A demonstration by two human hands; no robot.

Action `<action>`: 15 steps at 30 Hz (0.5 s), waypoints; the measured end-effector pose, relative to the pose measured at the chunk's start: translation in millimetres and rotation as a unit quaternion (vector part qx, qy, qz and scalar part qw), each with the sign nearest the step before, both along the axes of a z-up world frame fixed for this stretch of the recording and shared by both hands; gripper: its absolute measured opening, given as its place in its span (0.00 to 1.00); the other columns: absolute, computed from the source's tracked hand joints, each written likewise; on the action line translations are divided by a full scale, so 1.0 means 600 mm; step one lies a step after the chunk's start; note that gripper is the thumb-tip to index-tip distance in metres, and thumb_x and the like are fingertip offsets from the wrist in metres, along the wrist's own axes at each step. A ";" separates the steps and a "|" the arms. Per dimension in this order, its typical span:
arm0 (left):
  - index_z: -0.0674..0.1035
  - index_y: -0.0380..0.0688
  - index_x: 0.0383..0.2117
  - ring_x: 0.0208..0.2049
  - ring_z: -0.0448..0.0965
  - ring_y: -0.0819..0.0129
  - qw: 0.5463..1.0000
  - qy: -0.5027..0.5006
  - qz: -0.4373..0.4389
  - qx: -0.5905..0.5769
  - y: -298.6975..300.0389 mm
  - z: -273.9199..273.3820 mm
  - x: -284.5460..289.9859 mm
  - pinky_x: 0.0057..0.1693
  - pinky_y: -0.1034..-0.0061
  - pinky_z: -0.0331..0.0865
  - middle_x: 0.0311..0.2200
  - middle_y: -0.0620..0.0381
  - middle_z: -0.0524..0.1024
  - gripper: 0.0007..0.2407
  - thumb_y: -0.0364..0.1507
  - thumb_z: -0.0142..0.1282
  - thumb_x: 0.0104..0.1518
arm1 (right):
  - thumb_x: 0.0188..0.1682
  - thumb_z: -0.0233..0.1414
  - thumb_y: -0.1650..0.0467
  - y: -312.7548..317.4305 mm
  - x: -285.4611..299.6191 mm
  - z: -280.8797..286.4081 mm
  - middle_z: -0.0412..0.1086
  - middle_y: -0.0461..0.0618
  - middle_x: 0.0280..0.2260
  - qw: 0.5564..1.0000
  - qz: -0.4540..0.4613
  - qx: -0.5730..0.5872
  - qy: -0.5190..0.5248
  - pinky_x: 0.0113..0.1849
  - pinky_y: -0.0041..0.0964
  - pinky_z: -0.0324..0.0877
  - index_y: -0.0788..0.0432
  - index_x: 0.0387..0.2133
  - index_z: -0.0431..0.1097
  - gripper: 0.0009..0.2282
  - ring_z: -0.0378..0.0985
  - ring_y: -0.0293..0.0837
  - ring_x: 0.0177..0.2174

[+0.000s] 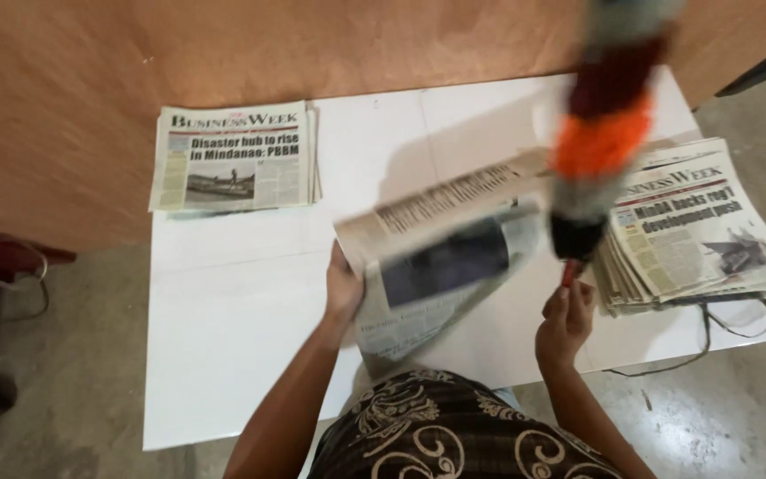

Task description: Dusting and organizing various newspapers on a table using a feather duster.

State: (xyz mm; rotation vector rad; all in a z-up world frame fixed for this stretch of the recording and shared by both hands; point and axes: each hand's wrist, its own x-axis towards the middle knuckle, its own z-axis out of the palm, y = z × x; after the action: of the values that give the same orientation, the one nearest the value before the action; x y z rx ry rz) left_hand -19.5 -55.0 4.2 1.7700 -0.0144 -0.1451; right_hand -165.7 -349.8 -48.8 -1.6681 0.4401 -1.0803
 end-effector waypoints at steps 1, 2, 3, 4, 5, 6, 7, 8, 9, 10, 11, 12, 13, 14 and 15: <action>0.64 0.36 0.61 0.60 0.67 0.36 0.999 0.041 0.008 0.028 -0.005 -0.008 0.026 0.66 0.47 0.60 0.56 0.30 0.71 0.21 0.34 0.48 0.64 | 0.61 0.45 0.76 -0.015 -0.001 -0.025 0.59 0.47 0.41 0.999 0.037 0.001 -0.011 0.29 0.25 0.65 0.60 0.61 0.66 0.15 0.63 0.33 0.31; 0.67 0.45 0.58 0.56 0.73 0.35 0.995 0.082 0.017 0.056 -0.010 -0.016 0.053 0.63 0.45 0.65 0.50 0.33 0.76 0.21 0.42 0.50 0.65 | 0.59 0.47 0.76 -0.030 -0.002 -0.050 0.60 0.47 0.42 0.997 0.073 0.001 -0.022 0.31 0.24 0.64 0.54 0.59 0.68 0.16 0.63 0.34 0.33; 0.67 0.45 0.58 0.56 0.73 0.35 0.995 0.079 0.012 0.056 -0.020 -0.004 0.062 0.63 0.45 0.65 0.50 0.33 0.76 0.21 0.42 0.50 0.65 | 0.59 0.47 0.76 -0.006 -0.002 -0.025 0.60 0.47 0.42 0.997 0.067 0.001 -0.024 0.31 0.24 0.64 0.54 0.59 0.68 0.16 0.63 0.34 0.33; 0.63 0.48 0.60 0.54 0.76 0.36 0.994 0.075 0.018 0.081 -0.029 0.008 0.070 0.61 0.46 0.67 0.47 0.32 0.78 0.22 0.42 0.51 0.64 | 0.57 0.49 0.76 0.019 -0.001 -0.001 0.64 0.52 0.38 0.992 0.096 -0.066 0.042 0.33 0.34 0.68 0.57 0.58 0.70 0.16 0.69 0.43 0.33; 0.59 0.52 0.61 0.52 0.78 0.36 0.991 0.072 0.024 0.107 -0.037 0.018 0.077 0.59 0.48 0.69 0.44 0.32 0.79 0.24 0.42 0.53 0.63 | 0.55 0.51 0.75 0.045 -0.001 0.023 0.68 0.58 0.35 0.978 0.124 -0.130 0.109 0.36 0.43 0.72 0.60 0.56 0.72 0.16 0.74 0.52 0.34; 0.59 0.52 0.61 0.52 0.78 0.36 0.991 0.070 0.019 0.108 -0.030 -0.006 0.091 0.59 0.48 0.69 0.44 0.32 0.79 0.24 0.42 0.53 0.63 | 0.55 0.51 0.75 0.056 -0.005 0.006 0.68 0.58 0.35 0.979 0.118 -0.129 0.108 0.36 0.43 0.72 0.60 0.56 0.72 0.16 0.74 0.52 0.34; 0.48 0.54 0.67 0.46 0.81 0.45 0.996 0.090 -0.016 0.013 -0.025 -0.029 0.106 0.55 0.54 0.72 0.45 0.35 0.78 0.32 0.33 0.57 0.61 | 0.52 0.54 0.70 0.067 -0.008 -0.012 0.70 0.57 0.33 0.959 0.127 -0.135 0.217 0.35 0.50 0.72 0.56 0.47 0.76 0.11 0.75 0.58 0.32; 0.38 0.56 0.73 0.41 0.84 0.53 0.989 0.110 -0.050 -0.081 -0.019 -0.052 0.121 0.50 0.61 0.76 0.46 0.38 0.77 0.43 0.25 0.60 0.59 | 0.49 0.57 0.65 0.077 -0.011 -0.028 0.71 0.56 0.31 0.927 0.134 -0.138 0.322 0.35 0.57 0.72 0.51 0.38 0.80 0.08 0.75 0.65 0.31; 0.38 0.56 0.73 0.41 0.84 0.53 0.989 0.109 -0.055 -0.081 -0.023 -0.036 0.101 0.50 0.61 0.76 0.46 0.38 0.77 0.43 0.25 0.60 0.59 | 0.49 0.57 0.65 0.065 -0.023 -0.077 0.71 0.56 0.31 0.928 0.129 -0.137 0.322 0.35 0.57 0.72 0.51 0.38 0.80 0.08 0.75 0.65 0.31; 0.39 0.59 0.74 0.56 0.59 0.44 0.977 0.058 -0.146 0.146 -0.026 -0.020 0.082 0.58 0.45 0.52 0.59 0.37 0.56 0.43 0.27 0.60 0.58 | 0.50 0.55 0.64 0.054 -0.035 -0.126 0.75 0.52 0.33 0.896 0.136 -0.115 0.406 0.37 0.53 0.74 0.43 0.47 0.77 0.12 0.79 0.59 0.34; 0.40 0.63 0.74 0.72 0.33 0.35 0.904 0.002 -0.226 0.364 -0.025 -0.005 0.062 0.67 0.30 0.28 0.73 0.36 0.36 0.43 0.29 0.60 0.58 | 0.51 0.54 0.63 0.045 -0.046 -0.176 0.79 0.49 0.34 0.857 0.143 -0.091 0.487 0.40 0.49 0.77 0.34 0.55 0.73 0.17 0.83 0.53 0.36; 0.40 0.63 0.74 0.72 0.33 0.35 0.903 0.000 -0.228 0.364 -0.021 -0.052 0.047 0.67 0.30 0.28 0.73 0.36 0.36 0.43 0.29 0.60 0.58 | 0.51 0.54 0.63 0.043 -0.049 -0.172 0.79 0.49 0.34 0.858 0.140 -0.089 0.486 0.40 0.49 0.77 0.34 0.55 0.73 0.17 0.83 0.53 0.36; 0.44 0.61 0.74 0.73 0.31 0.39 0.855 -0.046 -0.294 0.426 -0.015 -0.100 0.032 0.68 0.32 0.29 0.74 0.39 0.33 0.39 0.35 0.58 0.59 | 0.52 0.51 0.64 0.042 -0.051 -0.169 0.78 0.51 0.34 0.854 0.137 -0.120 0.487 0.39 0.51 0.76 0.34 0.55 0.73 0.17 0.83 0.56 0.36; 0.47 0.59 0.73 0.74 0.29 0.44 0.795 -0.090 -0.356 0.482 -0.008 -0.148 0.018 0.70 0.34 0.30 0.74 0.43 0.30 0.36 0.40 0.57 0.61 | 0.53 0.48 0.64 0.041 -0.052 -0.166 0.78 0.53 0.34 0.849 0.133 -0.151 0.489 0.38 0.53 0.76 0.35 0.56 0.72 0.17 0.82 0.58 0.36; 0.47 0.59 0.73 0.74 0.29 0.44 0.794 -0.090 -0.358 0.483 -0.007 -0.136 0.018 0.70 0.34 0.30 0.74 0.43 0.30 0.36 0.40 0.57 0.61 | 0.53 0.48 0.64 0.036 -0.048 -0.165 0.78 0.53 0.34 0.849 0.132 -0.149 0.489 0.38 0.53 0.76 0.35 0.56 0.72 0.17 0.82 0.58 0.36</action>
State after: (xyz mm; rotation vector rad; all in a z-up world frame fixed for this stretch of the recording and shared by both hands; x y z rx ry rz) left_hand -8.8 -59.4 -77.2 2.7182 -0.9080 -0.6185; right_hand -194.5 -328.4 -147.6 -2.4158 0.6700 -0.0003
